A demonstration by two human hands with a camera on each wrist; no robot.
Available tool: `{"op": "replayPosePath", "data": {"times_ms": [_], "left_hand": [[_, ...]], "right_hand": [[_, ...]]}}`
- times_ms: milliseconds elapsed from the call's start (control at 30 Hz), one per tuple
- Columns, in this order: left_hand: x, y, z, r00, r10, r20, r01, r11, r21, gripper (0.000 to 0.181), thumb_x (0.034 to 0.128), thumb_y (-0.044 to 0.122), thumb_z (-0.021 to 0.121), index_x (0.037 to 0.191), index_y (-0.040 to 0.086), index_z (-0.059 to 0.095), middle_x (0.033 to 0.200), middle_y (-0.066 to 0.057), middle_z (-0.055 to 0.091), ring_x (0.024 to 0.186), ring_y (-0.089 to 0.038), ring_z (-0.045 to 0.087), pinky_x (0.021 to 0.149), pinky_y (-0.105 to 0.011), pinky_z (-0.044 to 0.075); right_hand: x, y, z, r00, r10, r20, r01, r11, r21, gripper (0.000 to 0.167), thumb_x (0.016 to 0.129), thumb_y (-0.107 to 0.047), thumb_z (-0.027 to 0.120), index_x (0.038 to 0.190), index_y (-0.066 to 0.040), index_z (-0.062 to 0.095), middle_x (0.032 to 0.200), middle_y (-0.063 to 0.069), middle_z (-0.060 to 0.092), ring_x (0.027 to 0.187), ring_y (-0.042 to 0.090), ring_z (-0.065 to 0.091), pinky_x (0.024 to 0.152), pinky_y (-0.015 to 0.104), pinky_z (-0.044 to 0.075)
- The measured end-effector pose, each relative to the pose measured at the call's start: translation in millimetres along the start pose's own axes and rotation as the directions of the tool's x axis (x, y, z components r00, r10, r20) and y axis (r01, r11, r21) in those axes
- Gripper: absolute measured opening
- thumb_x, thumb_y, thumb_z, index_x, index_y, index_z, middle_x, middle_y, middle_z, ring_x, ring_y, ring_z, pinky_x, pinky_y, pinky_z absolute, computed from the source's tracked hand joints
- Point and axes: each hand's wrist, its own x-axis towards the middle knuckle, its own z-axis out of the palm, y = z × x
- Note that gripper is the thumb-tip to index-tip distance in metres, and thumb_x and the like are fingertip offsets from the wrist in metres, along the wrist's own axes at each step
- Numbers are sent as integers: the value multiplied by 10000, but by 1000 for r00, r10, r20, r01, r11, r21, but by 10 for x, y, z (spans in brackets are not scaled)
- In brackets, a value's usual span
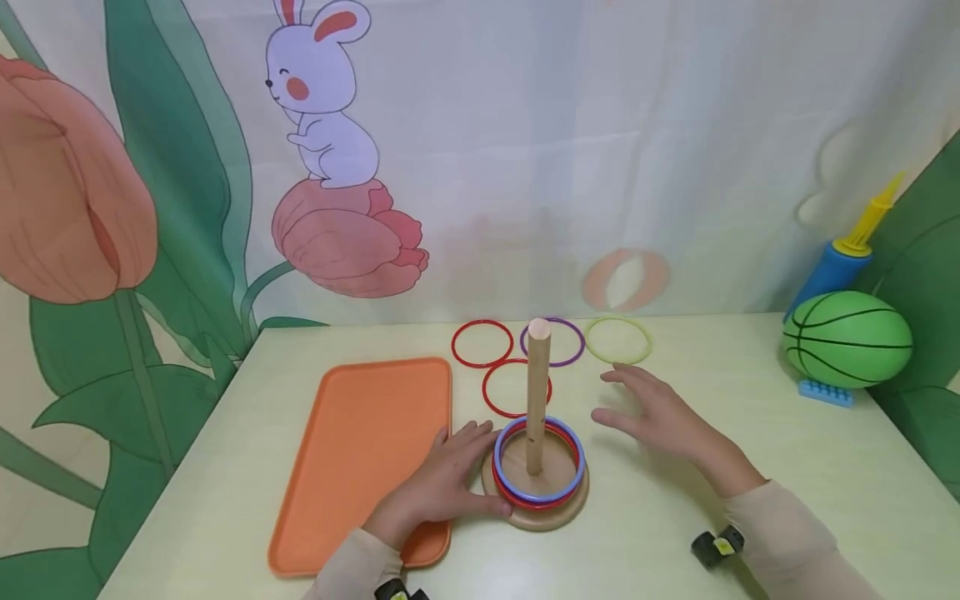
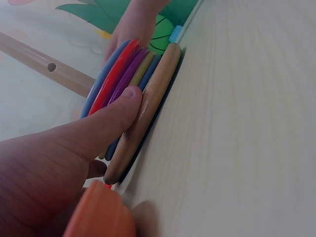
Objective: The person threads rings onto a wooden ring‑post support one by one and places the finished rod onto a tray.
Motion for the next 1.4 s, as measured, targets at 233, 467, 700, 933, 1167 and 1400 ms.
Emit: {"op": "replayPosePath", "data": {"times_ms": [233,467,700,933,1167,1400], "left_hand": [[-48,-38,13,1000,-20,1,20,1000,2,1030,791,601,874,1609,141,449,1695,-136,349,1593,-387,224,1265,-662,17],[-31,-28,20,1000,-16,-1,16,1000,4,1020,795,609,869,1613,171,447,1700,-119,344,1598,-367,219,1266,-654,9],[-19,-12,22,1000,-18,4,18,1000,-12,1019,794,590,878,1610,154,449,1697,-130,348,1596,-378,219,1263,-664,8],[-6,0,20,1000,-9,4,9,1000,-12,1008,794,572,885,1606,156,456,1690,-146,356,1589,-400,229,1262,-670,18],[16,5,14,1000,-13,3,13,1000,2,1015,795,585,880,1611,162,449,1693,-134,355,1588,-392,238,1263,-667,26],[22,8,-14,1000,-17,9,17,1000,12,1026,798,592,873,1613,144,442,1695,-141,348,1591,-387,233,1265,-663,21]], "right_hand": [[200,285,-47,995,75,63,-73,996,-43,750,983,-431,746,1501,53,498,1605,382,328,1507,559,263,1204,705,241],[368,415,-103,986,137,93,-132,990,-57,835,971,-433,755,1559,48,409,1617,485,108,1485,676,135,1152,799,206],[493,501,-129,982,177,71,-172,982,-75,854,962,-439,765,1567,41,398,1612,502,-21,1467,709,118,1144,807,214],[570,689,-162,971,229,65,-223,971,-91,619,948,-431,772,1315,33,590,1559,562,24,1468,708,110,1157,792,212],[567,800,-182,975,219,30,-214,970,-115,523,907,-511,805,709,-93,563,1498,586,183,1467,699,151,1022,653,427],[562,778,-168,976,218,-6,-217,968,-123,606,886,-518,826,568,-107,516,1503,545,289,1458,653,271,1156,669,345]]}}
